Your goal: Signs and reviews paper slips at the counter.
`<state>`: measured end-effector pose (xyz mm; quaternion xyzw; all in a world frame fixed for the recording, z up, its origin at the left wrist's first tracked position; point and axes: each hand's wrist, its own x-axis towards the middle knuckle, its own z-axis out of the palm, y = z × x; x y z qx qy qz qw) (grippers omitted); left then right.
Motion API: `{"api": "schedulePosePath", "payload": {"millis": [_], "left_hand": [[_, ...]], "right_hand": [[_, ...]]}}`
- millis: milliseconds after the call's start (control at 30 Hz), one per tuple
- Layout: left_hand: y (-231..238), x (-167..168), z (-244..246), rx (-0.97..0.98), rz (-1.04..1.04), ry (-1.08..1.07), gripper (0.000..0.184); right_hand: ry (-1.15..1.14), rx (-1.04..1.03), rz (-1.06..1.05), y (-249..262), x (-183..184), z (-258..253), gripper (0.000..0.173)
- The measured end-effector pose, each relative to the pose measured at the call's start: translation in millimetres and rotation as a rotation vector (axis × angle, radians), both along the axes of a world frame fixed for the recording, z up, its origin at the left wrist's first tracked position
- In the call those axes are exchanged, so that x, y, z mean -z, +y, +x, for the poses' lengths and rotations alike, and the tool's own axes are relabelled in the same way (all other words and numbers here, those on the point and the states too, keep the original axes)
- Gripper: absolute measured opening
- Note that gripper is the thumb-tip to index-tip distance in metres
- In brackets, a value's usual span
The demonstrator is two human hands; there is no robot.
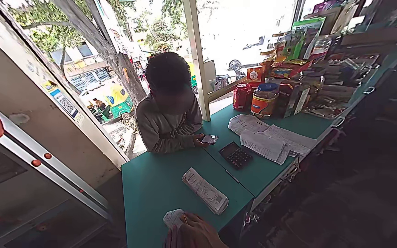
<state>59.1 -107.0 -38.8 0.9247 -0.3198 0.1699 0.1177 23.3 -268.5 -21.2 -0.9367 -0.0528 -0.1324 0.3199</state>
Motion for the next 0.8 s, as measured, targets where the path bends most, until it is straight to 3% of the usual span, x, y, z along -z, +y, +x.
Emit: {"api": "schedulePosePath", "payload": {"millis": [800], "left_hand": [[2.7,1.5,-1.0,0.004,0.005,-0.015,0.048]], "right_hand": [[0.026,0.02,-0.074,0.8,5.6,2.0,0.029]]}}
